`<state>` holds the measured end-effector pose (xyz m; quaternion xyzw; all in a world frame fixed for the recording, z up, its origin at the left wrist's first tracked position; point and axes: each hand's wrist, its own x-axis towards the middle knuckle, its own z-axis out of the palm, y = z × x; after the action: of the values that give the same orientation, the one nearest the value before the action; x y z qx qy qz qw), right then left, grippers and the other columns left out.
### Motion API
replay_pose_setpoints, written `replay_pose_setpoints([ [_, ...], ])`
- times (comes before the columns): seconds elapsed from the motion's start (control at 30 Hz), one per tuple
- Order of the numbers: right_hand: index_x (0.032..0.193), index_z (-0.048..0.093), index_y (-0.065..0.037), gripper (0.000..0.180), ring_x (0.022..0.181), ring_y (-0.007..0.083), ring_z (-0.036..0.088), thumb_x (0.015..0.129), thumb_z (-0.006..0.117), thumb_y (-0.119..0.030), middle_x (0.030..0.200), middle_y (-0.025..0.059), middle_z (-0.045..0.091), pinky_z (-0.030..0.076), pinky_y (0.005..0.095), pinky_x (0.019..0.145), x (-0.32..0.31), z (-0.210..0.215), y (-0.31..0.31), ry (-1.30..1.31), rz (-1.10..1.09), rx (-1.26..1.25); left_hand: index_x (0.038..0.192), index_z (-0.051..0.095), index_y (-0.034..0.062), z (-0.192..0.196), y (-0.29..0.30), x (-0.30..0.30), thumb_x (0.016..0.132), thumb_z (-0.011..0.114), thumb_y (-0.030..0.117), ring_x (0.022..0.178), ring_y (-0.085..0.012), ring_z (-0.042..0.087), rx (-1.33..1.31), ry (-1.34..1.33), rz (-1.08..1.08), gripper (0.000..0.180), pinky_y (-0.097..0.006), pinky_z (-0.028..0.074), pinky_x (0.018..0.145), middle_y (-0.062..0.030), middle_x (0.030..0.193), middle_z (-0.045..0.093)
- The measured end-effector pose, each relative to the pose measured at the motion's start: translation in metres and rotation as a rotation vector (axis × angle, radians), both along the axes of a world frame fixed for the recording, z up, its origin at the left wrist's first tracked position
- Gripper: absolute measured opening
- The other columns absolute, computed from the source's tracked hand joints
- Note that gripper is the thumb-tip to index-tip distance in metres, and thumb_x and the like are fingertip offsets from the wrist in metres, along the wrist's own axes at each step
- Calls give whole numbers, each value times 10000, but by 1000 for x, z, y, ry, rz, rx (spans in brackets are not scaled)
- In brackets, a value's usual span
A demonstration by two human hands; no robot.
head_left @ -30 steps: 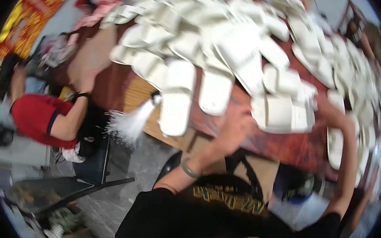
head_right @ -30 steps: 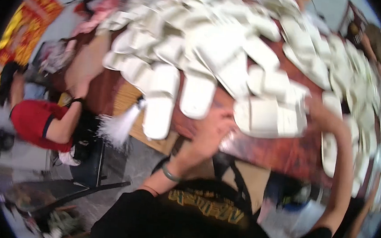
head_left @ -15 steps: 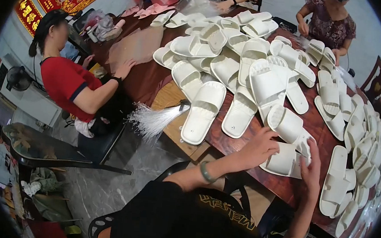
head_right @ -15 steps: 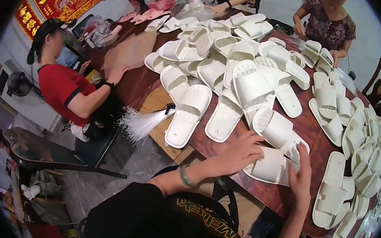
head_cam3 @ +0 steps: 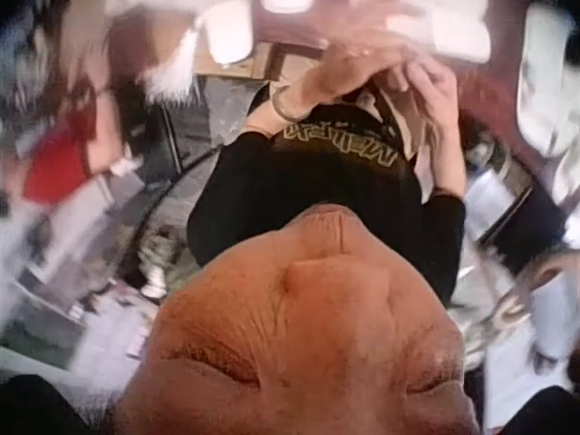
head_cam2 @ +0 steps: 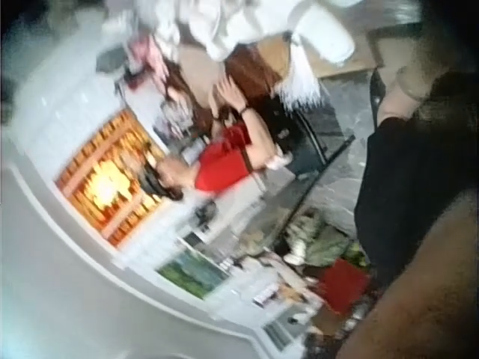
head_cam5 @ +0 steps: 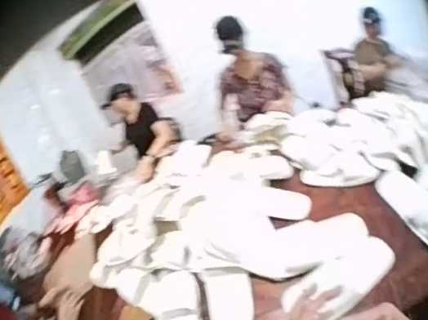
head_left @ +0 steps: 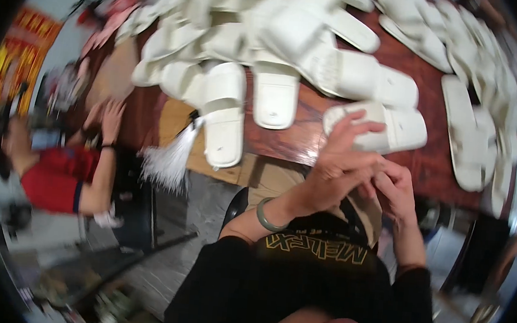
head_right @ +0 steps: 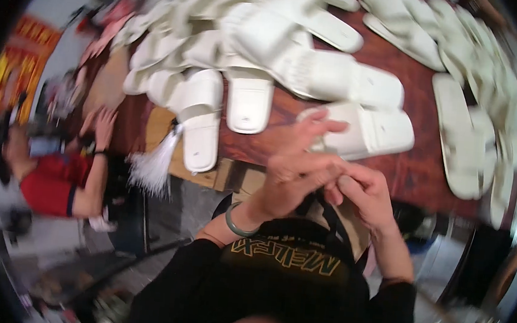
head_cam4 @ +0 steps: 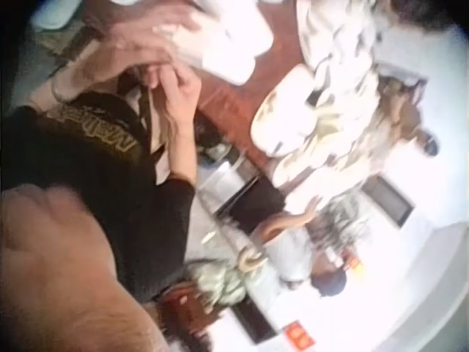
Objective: Manually assembling white plastic slippers by fitting the upper straps into the soles at a production table.
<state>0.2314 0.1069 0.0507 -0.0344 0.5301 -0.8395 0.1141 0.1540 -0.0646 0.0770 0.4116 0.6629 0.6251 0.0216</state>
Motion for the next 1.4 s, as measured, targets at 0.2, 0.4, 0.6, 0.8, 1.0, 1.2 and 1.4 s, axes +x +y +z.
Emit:
replay_pose_setpoints([
  [0.2,895,656,13,99,804,149,574,825,589,-6,844,78,622,459,269,698,17,26,52,314,-351,972,1005,639,-4,-31,9,4,851,582,64,1042,-255,538,-123,20,108,179,-321,420,874,-128,1069,593],
  [0.4,901,637,-31,113,702,252,583,795,598,-33,843,94,563,466,340,611,-11,10,104,483,-383,1429,1019,596,-17,-72,1,-33,842,572,65,829,-241,581,-313,-66,268,197,-304,450,729,-131,915,592],
  [0.6,865,634,-55,112,756,315,594,764,595,-86,846,108,576,471,389,627,-81,-22,82,753,-49,1357,997,614,37,-76,21,-46,802,605,98,820,-267,588,-312,-90,218,204,-328,457,699,-133,872,580],
  [0.8,804,648,-73,183,698,358,606,725,597,-230,757,176,621,473,418,623,-108,-49,61,639,12,1400,899,615,-1,-72,-3,-40,846,548,121,808,-249,561,-475,70,334,149,-333,456,734,-126,876,569],
  [1.0,900,659,-5,192,644,178,596,752,595,-109,707,133,635,466,305,624,-65,-36,80,309,-4,1081,870,574,9,-79,2,-32,856,522,144,884,-313,557,-335,-31,219,145,-377,441,764,-156,922,558],
  [1.2,963,627,-17,195,576,43,451,831,605,-160,683,-25,544,389,189,568,-39,12,91,-83,-260,430,929,569,4,-37,-39,-47,855,419,59,851,-331,569,-474,176,447,176,-381,460,756,-181,883,580],
  [1.4,977,594,11,171,673,133,572,875,559,-123,767,78,615,473,254,619,-26,8,112,214,-162,138,1016,595,-20,-15,-39,-63,912,489,95,663,-95,566,-116,-569,324,187,-178,383,549,-87,784,654],
])
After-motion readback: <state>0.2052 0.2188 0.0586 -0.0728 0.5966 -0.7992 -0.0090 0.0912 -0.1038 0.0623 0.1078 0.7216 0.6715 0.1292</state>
